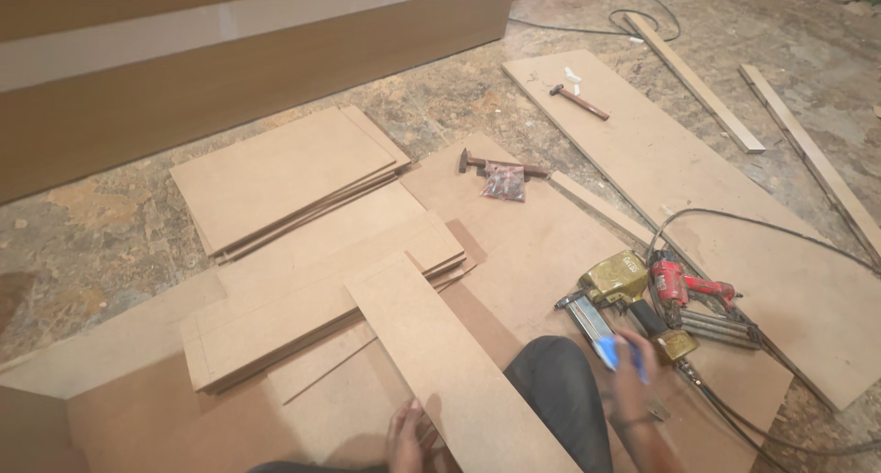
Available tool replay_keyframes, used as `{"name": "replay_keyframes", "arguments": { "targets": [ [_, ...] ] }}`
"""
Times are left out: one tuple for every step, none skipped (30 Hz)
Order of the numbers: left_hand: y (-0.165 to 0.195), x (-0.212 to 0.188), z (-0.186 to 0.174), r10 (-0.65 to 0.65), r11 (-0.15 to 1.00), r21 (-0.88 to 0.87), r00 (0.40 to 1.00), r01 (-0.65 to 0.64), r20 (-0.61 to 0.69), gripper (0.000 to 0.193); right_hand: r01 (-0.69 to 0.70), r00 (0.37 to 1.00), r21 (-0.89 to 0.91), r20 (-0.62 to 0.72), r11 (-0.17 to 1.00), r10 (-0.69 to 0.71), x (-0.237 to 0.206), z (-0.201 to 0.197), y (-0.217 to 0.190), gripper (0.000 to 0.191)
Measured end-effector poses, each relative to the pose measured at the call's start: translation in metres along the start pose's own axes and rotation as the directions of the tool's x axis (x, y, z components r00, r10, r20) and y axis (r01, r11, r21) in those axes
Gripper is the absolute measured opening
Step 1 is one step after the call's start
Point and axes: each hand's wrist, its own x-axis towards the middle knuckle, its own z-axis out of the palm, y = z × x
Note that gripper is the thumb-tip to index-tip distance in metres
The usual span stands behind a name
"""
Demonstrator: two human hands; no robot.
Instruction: The person measures and marks a wooden panel with a ruler and pen, then hammers nails into the panel to attach a thin wooden strip. The person works while sitting on the floor in a workshop environment.
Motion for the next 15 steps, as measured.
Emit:
{"name": "replay_keyframes", "arguments": {
  "targets": [
    [-0.004,-0.002,0.006,-0.032,0.999,-0.013,0.999,0.032,0.011,0.061,-0.063,0.998,-0.053,-0.003,0.997,0.063,-0.002,-0.028,0.008,0.025],
    [-0.007,-0.003,0.015,-0.060,0.998,-0.029,0.998,0.060,0.021,0.061,-0.123,0.992,-0.104,-0.007,0.987,0.123,-0.003,-0.052,0.015,0.026],
    [-0.008,-0.003,0.026,-0.083,0.995,-0.046,0.996,0.085,0.032,0.061,0.047,0.998,-0.212,-0.019,0.976,-0.052,-0.007,-0.070,0.021,0.026],
    [-0.008,0.000,0.038,-0.077,0.986,-0.142,0.991,0.092,0.112,0.063,0.084,0.995,-0.275,-0.028,0.958,-0.095,-0.005,-0.081,0.027,0.026],
    [-0.006,0.005,0.050,-0.057,0.966,-0.238,0.980,0.102,0.190,0.064,0.070,0.996,-0.330,-0.035,0.942,-0.086,-0.007,-0.086,0.033,0.026],
    [-0.007,0.007,0.057,-0.034,0.934,-0.336,0.966,0.122,0.257,0.066,0.026,0.998,-0.376,-0.038,0.926,-0.044,-0.011,-0.090,0.038,0.026],
    [-0.004,0.014,0.069,-0.049,0.950,-0.288,0.969,0.120,0.240,0.067,-0.002,1.000,-0.416,-0.021,0.909,-0.007,-0.010,-0.086,0.042,0.026],
    [-0.005,0.017,0.076,-0.078,0.960,-0.249,0.975,0.130,0.208,0.067,-0.017,1.000,-0.449,0.009,0.893,0.023,-0.014,-0.084,0.049,0.026],
    [-0.010,0.014,0.080,-0.028,0.966,-0.251,0.990,0.063,0.137,0.062,-0.014,0.998,-0.476,0.048,0.880,0.042,-0.018,-0.086,0.051,0.025],
    [-0.013,0.015,0.086,0.024,0.970,-0.244,0.998,-0.008,0.063,0.057,-0.006,0.995,-0.489,0.082,0.872,0.052,-0.021,-0.088,0.055,0.025],
    [-0.016,0.012,0.088,0.047,0.947,-0.319,0.997,-0.027,0.057,0.052,0.000,0.991,-0.502,0.115,0.865,0.066,-0.029,-0.082,0.062,0.025],
    [-0.017,0.011,0.091,0.085,0.923,-0.382,0.995,-0.058,0.055,0.047,0.004,0.987,-0.506,0.139,0.862,0.076,-0.032,-0.081,0.069,0.025],
    [-0.018,0.007,0.092,0.116,0.899,-0.430,0.991,-0.078,0.062,0.044,0.014,0.982,-0.510,0.170,0.860,0.085,-0.040,-0.078,0.074,0.025],
    [-0.017,0.004,0.092,0.154,0.876,-0.473,0.985,-0.100,0.076,0.042,0.014,0.980,-0.516,0.177,0.856,0.090,-0.045,-0.075,0.079,0.025],
    [-0.012,0.002,0.092,0.208,0.853,-0.502,0.975,-0.143,0.074,0.041,0.019,0.976,-0.517,0.194,0.856,0.095,-0.051,-0.072,0.083,0.024]
  ]
}}
